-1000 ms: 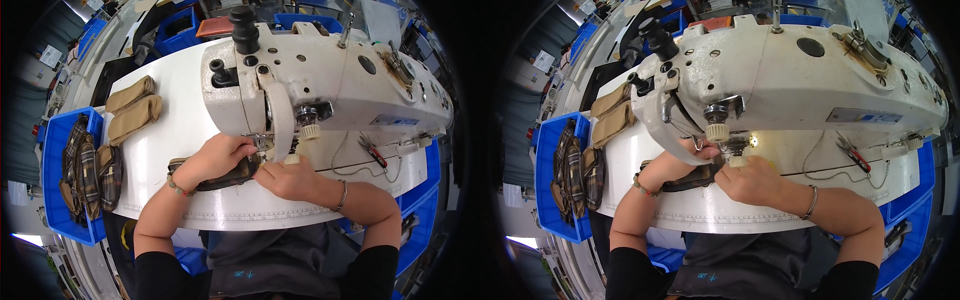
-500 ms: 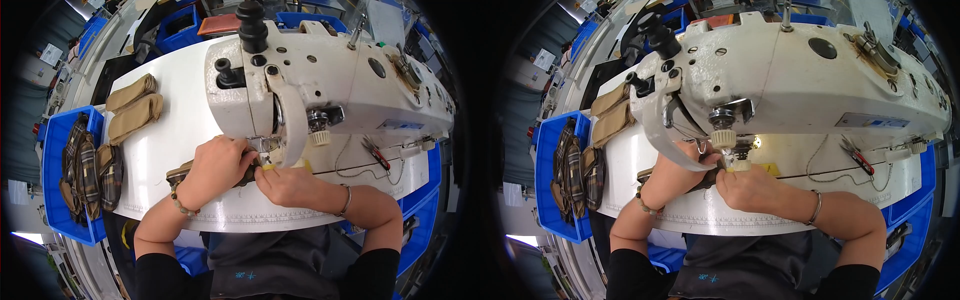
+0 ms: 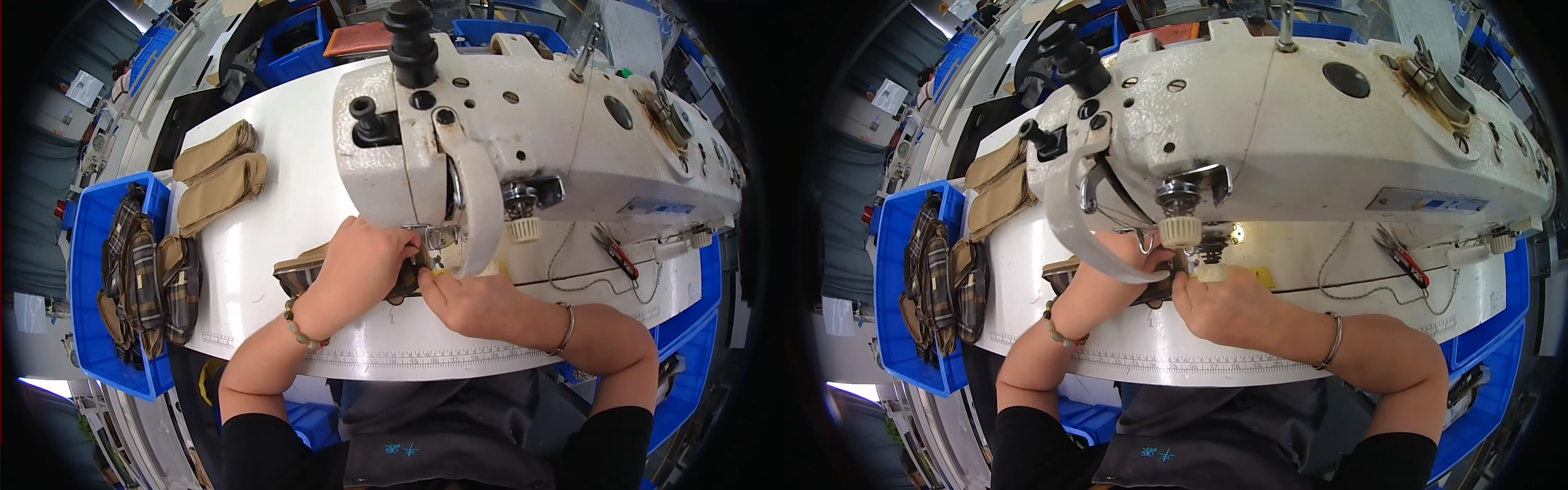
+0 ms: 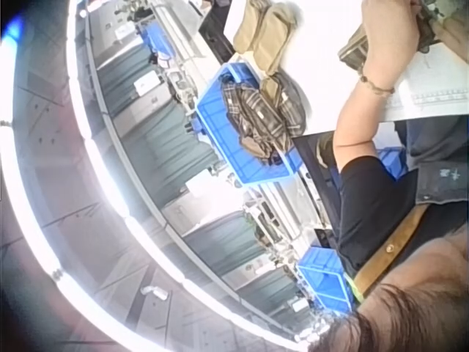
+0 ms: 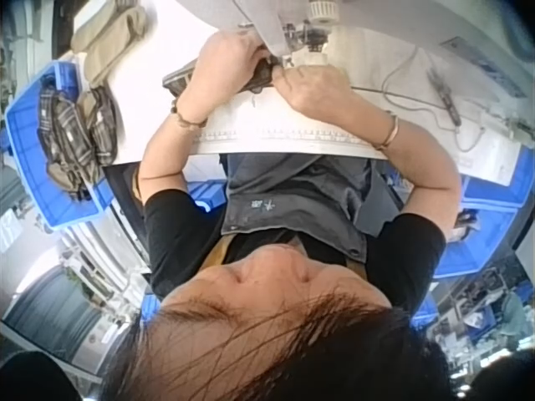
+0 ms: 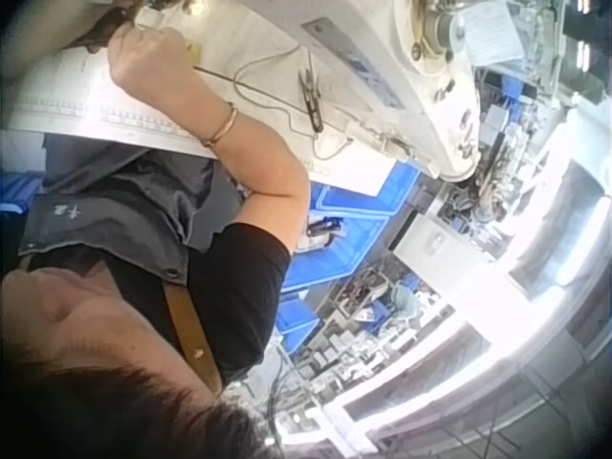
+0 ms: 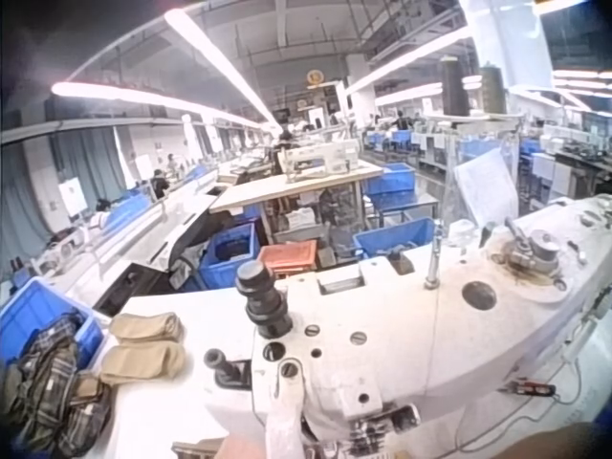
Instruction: Operating an industrial sewing machine to stitch leather components for footwear.
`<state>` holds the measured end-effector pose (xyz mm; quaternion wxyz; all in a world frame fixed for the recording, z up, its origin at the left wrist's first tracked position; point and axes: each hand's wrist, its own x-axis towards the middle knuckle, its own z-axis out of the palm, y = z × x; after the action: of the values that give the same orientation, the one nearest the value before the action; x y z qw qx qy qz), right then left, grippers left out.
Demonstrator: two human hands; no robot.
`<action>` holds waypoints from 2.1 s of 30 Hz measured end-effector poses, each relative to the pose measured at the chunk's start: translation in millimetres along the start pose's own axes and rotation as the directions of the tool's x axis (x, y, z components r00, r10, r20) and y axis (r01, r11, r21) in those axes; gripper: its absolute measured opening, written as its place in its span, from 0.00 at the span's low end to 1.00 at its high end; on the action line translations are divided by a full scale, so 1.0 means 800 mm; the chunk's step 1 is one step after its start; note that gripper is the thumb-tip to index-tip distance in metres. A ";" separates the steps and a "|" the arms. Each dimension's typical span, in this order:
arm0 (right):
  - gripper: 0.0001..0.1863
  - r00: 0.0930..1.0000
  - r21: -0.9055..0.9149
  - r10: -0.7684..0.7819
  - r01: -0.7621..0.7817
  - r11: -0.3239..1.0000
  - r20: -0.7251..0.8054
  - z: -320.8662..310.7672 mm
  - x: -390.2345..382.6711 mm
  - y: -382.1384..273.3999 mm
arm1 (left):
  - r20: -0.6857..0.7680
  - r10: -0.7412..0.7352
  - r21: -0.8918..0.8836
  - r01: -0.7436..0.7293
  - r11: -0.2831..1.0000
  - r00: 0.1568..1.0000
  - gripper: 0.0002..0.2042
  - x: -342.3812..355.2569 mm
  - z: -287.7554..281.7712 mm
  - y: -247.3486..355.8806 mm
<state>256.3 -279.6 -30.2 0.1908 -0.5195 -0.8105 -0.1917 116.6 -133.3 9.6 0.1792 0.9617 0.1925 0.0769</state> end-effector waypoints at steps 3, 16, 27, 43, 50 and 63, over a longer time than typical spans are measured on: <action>0.14 1.000 0.006 0.012 -0.012 1.000 0.015 0.000 0.001 -0.001 | -0.041 0.038 0.055 -0.036 0.998 0.998 0.05 0.000 0.004 -0.002; 0.14 0.998 0.007 0.047 -0.048 0.999 0.047 -0.005 -0.001 -0.006 | -0.082 -0.033 -0.080 0.027 0.996 0.996 0.11 0.010 -0.003 0.000; 0.17 0.995 0.019 0.079 -0.081 0.997 0.057 -0.005 -0.002 -0.008 | -0.110 -0.003 -0.035 -0.001 0.999 0.994 0.13 0.010 0.005 -0.008; 0.19 0.994 0.076 0.098 -0.102 0.992 0.051 0.001 -0.003 -0.005 | -0.137 -0.012 -0.091 -0.001 0.996 0.990 0.05 0.016 0.019 -0.022; 0.14 0.990 -0.030 0.133 -0.132 0.991 0.041 0.018 -0.003 0.013 | -0.173 0.055 -0.140 -0.080 0.987 0.983 0.12 0.043 0.012 -0.035; 0.10 0.982 0.018 0.180 -0.181 0.983 0.051 0.032 -0.010 0.017 | -0.297 0.187 -0.263 -0.269 0.927 0.936 0.14 0.052 0.004 -0.033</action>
<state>269.4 -267.8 -54.6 0.1935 -0.5932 -0.7666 -0.1515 146.0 -94.8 0.1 0.2849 0.9201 0.0869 0.2544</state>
